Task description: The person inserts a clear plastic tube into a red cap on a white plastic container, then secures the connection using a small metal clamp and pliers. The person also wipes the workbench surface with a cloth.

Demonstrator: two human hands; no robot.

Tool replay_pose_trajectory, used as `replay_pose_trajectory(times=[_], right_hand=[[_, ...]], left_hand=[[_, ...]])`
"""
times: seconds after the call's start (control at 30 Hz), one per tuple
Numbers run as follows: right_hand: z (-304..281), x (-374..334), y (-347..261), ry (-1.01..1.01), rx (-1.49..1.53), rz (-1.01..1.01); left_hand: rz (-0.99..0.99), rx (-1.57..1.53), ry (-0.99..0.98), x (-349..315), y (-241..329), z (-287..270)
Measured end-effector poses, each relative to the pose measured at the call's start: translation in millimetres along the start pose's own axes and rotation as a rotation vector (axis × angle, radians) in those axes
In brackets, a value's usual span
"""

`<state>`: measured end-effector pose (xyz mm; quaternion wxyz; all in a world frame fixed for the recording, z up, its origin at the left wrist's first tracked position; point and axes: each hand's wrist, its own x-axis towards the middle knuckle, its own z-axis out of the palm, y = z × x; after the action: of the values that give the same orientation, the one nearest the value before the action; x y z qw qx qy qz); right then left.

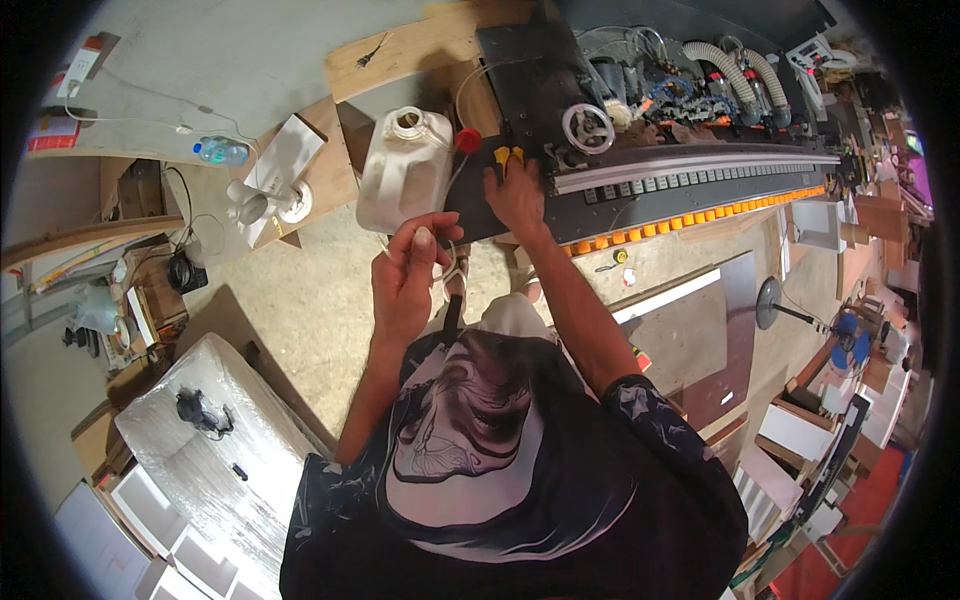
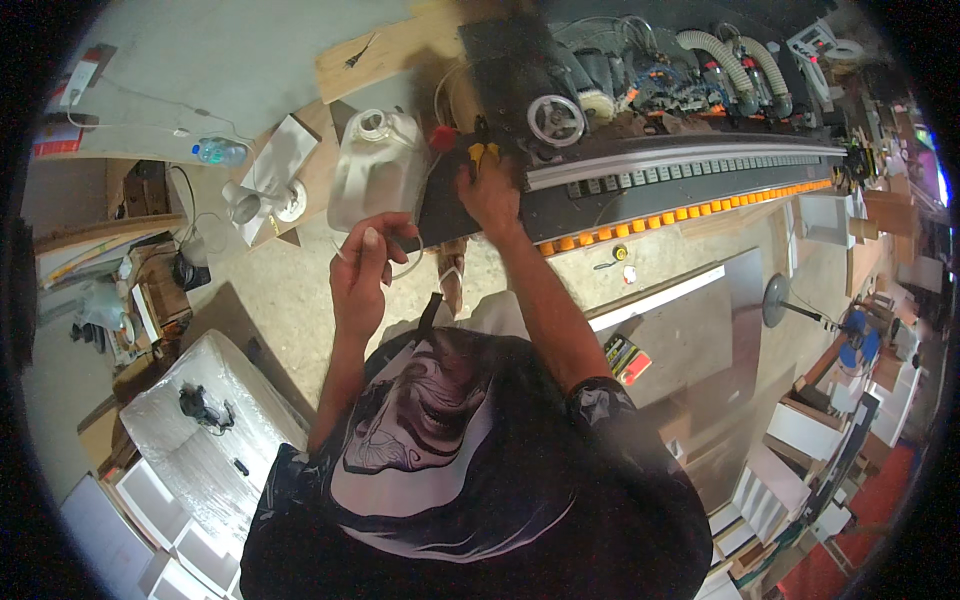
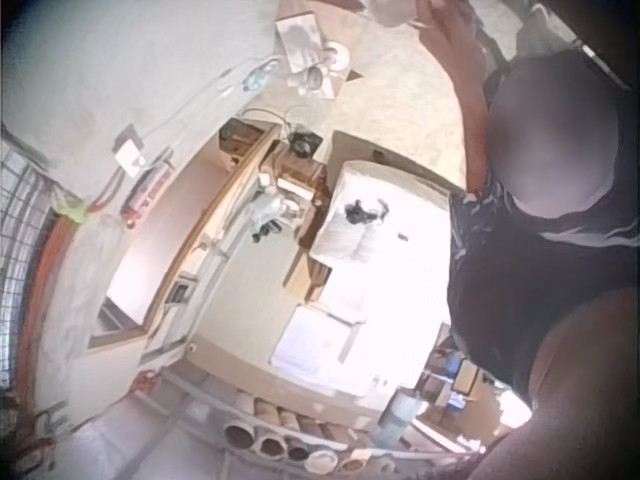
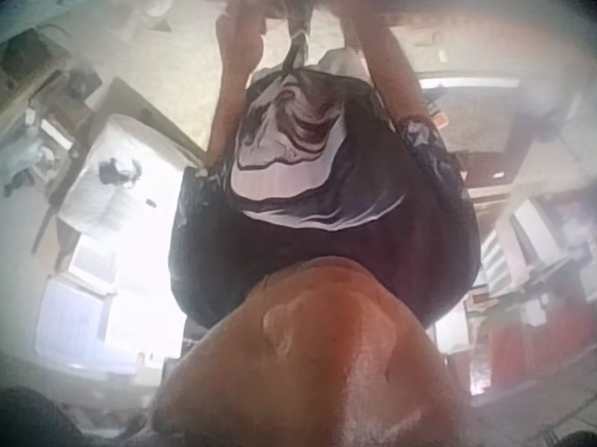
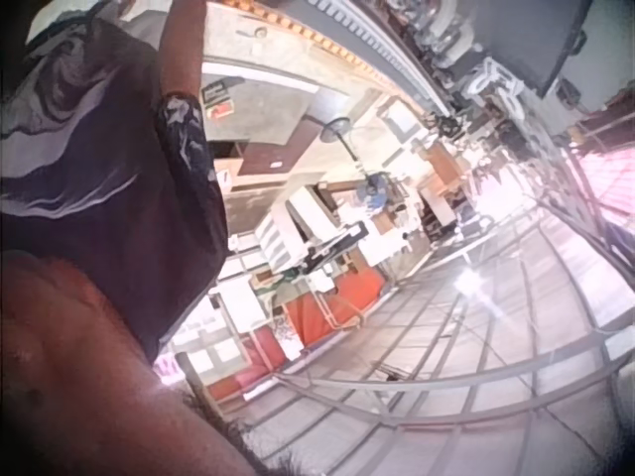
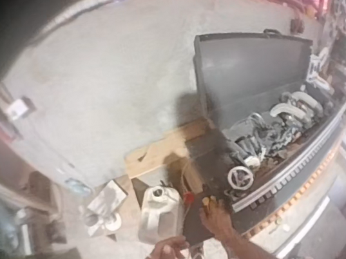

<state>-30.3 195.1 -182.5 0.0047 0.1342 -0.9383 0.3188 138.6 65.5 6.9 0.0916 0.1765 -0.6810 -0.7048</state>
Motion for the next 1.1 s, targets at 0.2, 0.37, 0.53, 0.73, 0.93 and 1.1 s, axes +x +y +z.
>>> replay_pose_trajectory(times=[0.2,0.37,0.53,0.73,0.93,1.1], right_hand=[[7.1,14.1,-5.7,-0.008,0.023,0.053],[9.8,20.0,-7.7,-0.107,-0.052,0.135],[3.8,29.5,-29.5,0.099,-0.035,0.000],[6.4,39.0,-19.1,-0.175,-0.212,0.120],[7.7,39.5,-16.0,-0.139,-0.194,0.109],[6.5,40.9,-18.1,0.049,-0.135,0.036]], left_hand=[[0.100,0.047,0.003,10.9,-0.8,-29.0],[0.059,-0.049,-0.033,17.5,-3.7,-41.4],[0.035,-0.077,0.003,17.2,-12.9,-46.2],[0.025,-0.076,-0.002,21.1,-13.0,-49.5],[0.004,-0.165,0.014,24.3,-11.1,-50.9],[-0.021,-0.201,0.010,26.8,-14.0,-55.5]])
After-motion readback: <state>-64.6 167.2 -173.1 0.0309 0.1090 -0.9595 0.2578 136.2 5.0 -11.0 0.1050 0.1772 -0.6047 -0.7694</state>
